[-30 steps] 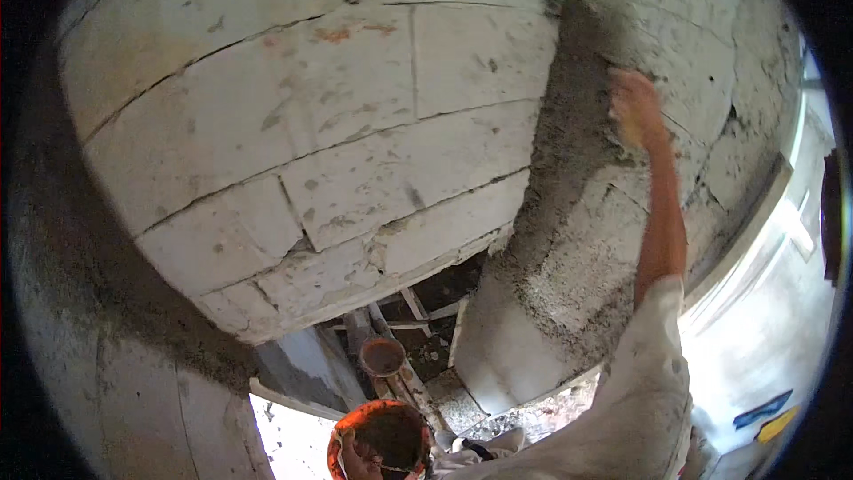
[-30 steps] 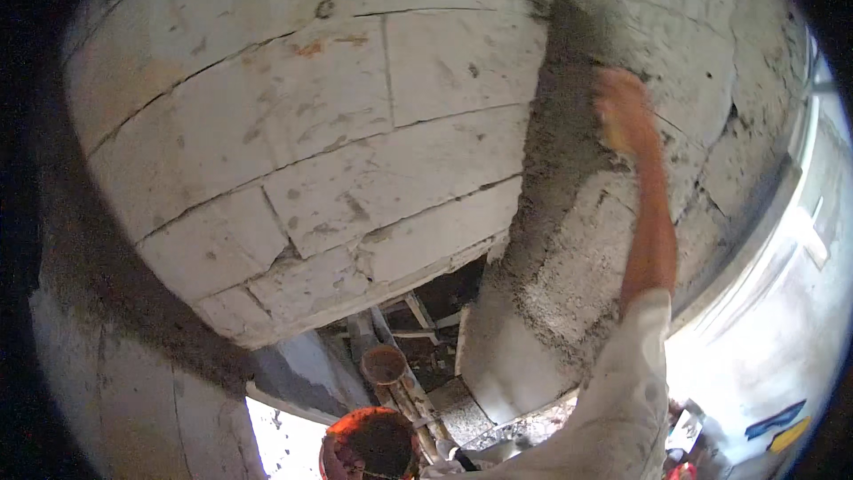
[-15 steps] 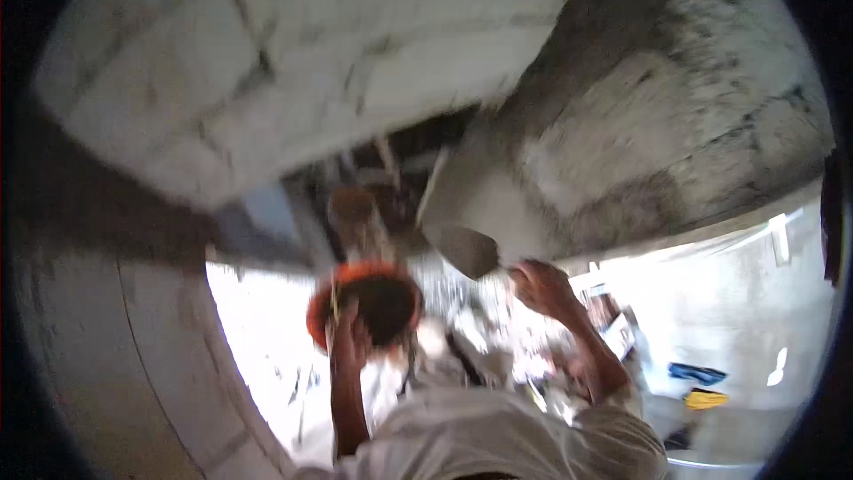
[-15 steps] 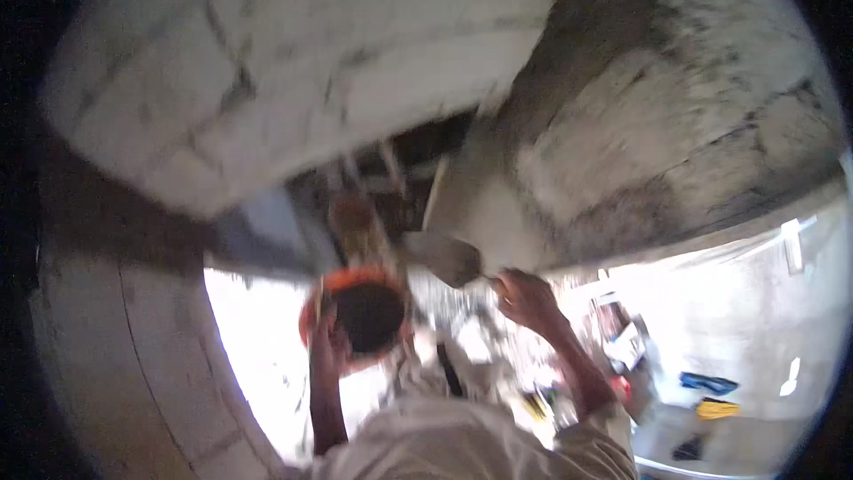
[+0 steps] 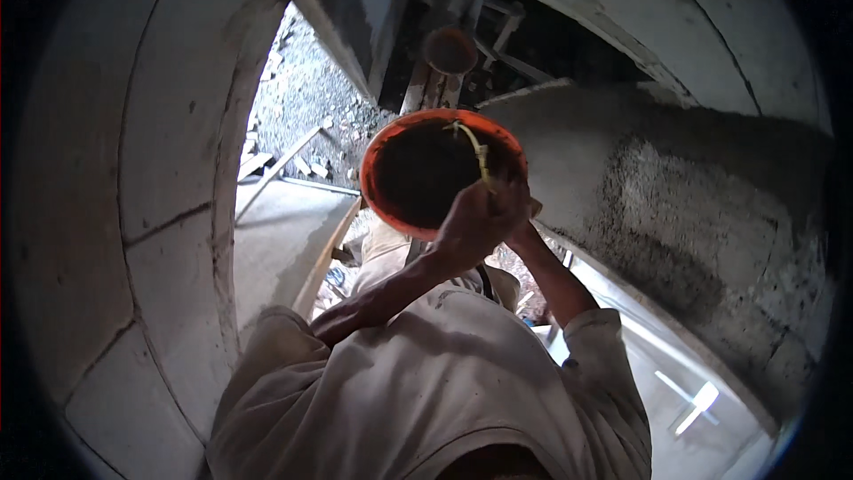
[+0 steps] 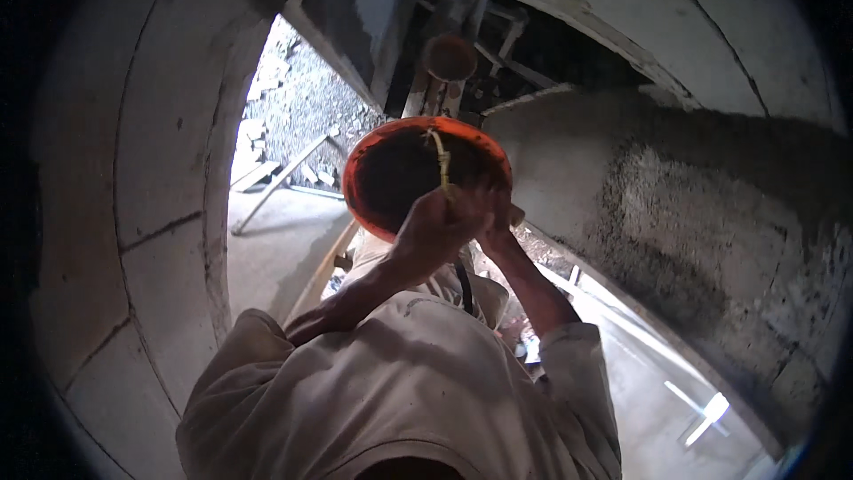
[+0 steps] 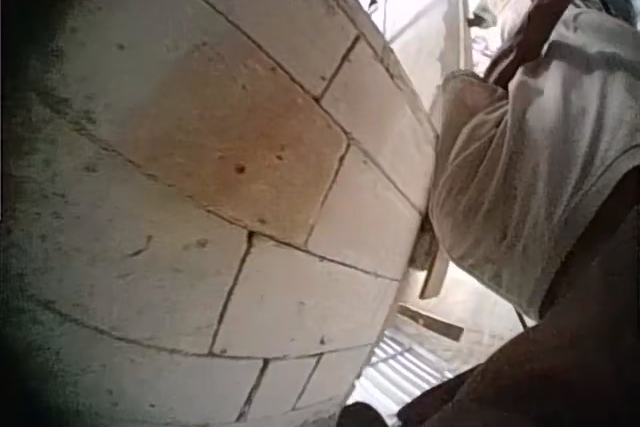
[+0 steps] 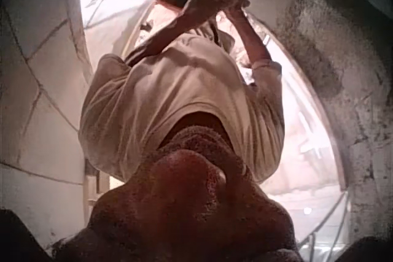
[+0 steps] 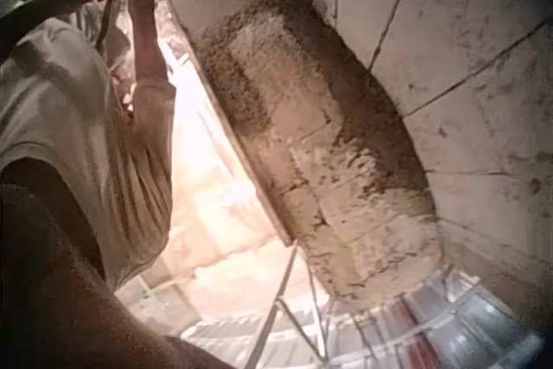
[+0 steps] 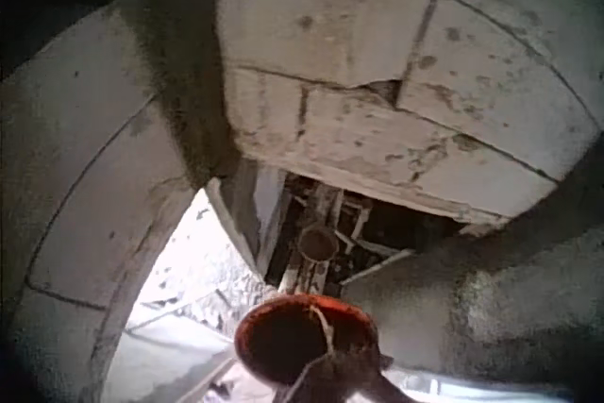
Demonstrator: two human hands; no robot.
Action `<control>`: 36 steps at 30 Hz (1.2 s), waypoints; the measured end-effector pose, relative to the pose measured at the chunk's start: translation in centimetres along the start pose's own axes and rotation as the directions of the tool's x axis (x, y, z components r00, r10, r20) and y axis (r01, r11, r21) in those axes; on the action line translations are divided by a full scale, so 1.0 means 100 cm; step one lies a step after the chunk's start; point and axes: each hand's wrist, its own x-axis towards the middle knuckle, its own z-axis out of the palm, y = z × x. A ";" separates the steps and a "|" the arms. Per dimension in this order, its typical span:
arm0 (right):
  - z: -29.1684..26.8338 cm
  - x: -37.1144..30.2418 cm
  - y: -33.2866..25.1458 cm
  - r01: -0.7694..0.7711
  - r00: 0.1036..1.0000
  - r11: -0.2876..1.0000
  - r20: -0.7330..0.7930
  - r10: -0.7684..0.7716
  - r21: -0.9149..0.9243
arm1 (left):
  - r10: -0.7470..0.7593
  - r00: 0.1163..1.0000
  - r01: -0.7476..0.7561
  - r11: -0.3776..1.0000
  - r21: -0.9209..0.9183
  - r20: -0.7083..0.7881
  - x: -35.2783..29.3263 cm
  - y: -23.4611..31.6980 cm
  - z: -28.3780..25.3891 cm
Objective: The person applies mortar onto a brick wall using a trowel, repeatedly scooping the mortar from a bucket and throwing it onto the wall surface.
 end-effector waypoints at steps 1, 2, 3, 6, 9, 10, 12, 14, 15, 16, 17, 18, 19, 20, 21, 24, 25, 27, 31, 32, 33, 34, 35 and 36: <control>-0.004 -0.004 -0.003 -0.118 0.989 0.992 0.080 0.122 -0.054 | 0.039 0.999 -0.039 0.999 0.026 0.005 0.001 0.003 0.005; -0.005 -0.013 -0.005 -0.188 0.970 0.977 0.136 0.200 -0.099 | 0.039 0.999 -0.039 0.999 0.009 -0.016 0.003 0.002 0.009; -0.002 -0.020 -0.006 -0.247 0.950 0.963 0.171 0.263 -0.110 | 0.065 0.998 -0.065 0.998 0.013 -0.014 0.005 -0.001 0.014; -0.001 -0.033 -0.019 -0.365 0.898 0.928 0.232 0.373 -0.078 | 0.104 0.994 -0.104 0.995 0.009 0.026 0.006 0.006 0.021; -0.006 -0.031 -0.026 -0.419 0.845 0.886 0.274 0.460 -0.197 | 0.061 0.993 -0.070 0.994 0.087 0.106 0.008 0.013 0.015; -0.015 -0.027 -0.032 -0.421 0.823 0.859 0.277 0.497 -0.291 | 0.064 0.991 -0.071 0.996 0.057 0.117 0.010 0.011 0.015; -0.020 -0.013 -0.054 -0.394 0.733 0.727 0.284 0.618 -0.563 | 0.055 0.991 -0.061 0.997 0.046 0.119 0.010 0.007 0.007; -0.016 -0.002 -0.081 -0.354 0.615 0.526 0.231 0.754 -0.773 | 0.025 1.000 -0.025 0.999 0.024 -0.011 0.012 0.004 -0.001; -0.012 -0.009 -0.080 -0.192 0.778 0.549 0.215 0.591 -0.813 | -0.082 0.996 0.082 0.996 0.027 0.026 0.014 0.004 -0.011; -0.012 -0.006 -0.082 -0.199 0.796 0.555 0.197 0.573 -0.808 | -0.060 0.997 0.058 0.997 0.045 0.040 0.013 0.012 -0.019; -0.016 -0.007 -0.079 -0.166 0.809 0.543 0.200 0.552 -0.823 | -0.110 0.993 0.111 0.993 -0.027 0.038 0.012 0.013 -0.024; -0.024 -0.008 -0.075 -0.136 0.824 0.523 0.197 0.531 -0.841 | -0.158 0.986 0.162 0.982 -0.098 0.047 0.013 0.017 -0.026; -0.026 -0.016 -0.062 -0.139 0.858 0.533 0.168 0.486 -0.835 | -0.070 0.997 0.071 0.996 -0.050 0.013 0.014 0.007 -0.029; -0.024 -0.016 -0.070 -0.209 0.883 0.587 0.107 0.457 -0.782 | -0.046 0.999 0.049 0.985 -0.163 0.022 0.015 0.000 -0.034; -0.022 -0.014 -0.077 -0.216 0.861 0.579 0.126 0.493 -0.786 | -0.011 0.999 0.019 0.963 -0.268 0.032 0.013 0.003 -0.040; -0.056 -0.034 -0.058 -0.223 0.887 0.533 0.056 0.458 -0.816 | -0.105 0.976 0.163 0.935 -0.315 0.191 0.023 0.000 -0.050; -0.056 -0.031 -0.069 -0.255 0.890 0.576 0.046 0.454 -0.776 | -0.061 0.996 0.081 0.902 -0.425 0.060 0.015 0.025 -0.044; -0.075 -0.013 -0.114 -0.267 0.916 0.622 0.006 0.401 -0.736 | -0.140 0.990 0.132 0.944 -0.302 -0.006 0.016 0.025 -0.059; -0.163 0.008 -0.215 -0.092 0.995 0.674 -0.038 0.095 -0.732 | -0.076 0.994 0.043 0.935 -0.351 -0.080 0.037 -0.001 -0.044; -0.179 0.022 -0.264 -0.003 1.000 0.666 -0.006 -0.002 -0.746 | -0.102 0.990 0.062 0.934 -0.353 -0.096 0.037 -0.001 -0.048; -0.196 0.031 -0.326 0.079 0.995 0.641 0.025 -0.093 -0.764 | -0.147 0.988 0.118 0.924 -0.364 -0.053 0.051 -0.034 -0.066; -0.215 0.036 -0.360 0.210 0.954 0.578 0.037 -0.296 -0.789 | -0.194 0.981 0.178 0.910 -0.374 -0.007 0.070 -0.062 -0.081; -0.233 0.043 -0.398 0.250 0.942 0.559 0.066 -0.328 -0.790 | -0.167 0.986 0.156 0.919 -0.361 0.000 0.073 -0.060 -0.080; -0.248 0.053 -0.436 0.361 0.899 0.540 0.130 -0.418 -0.760 | -0.101 0.994 0.083 0.932 -0.352 -0.032 0.067 -0.054 -0.081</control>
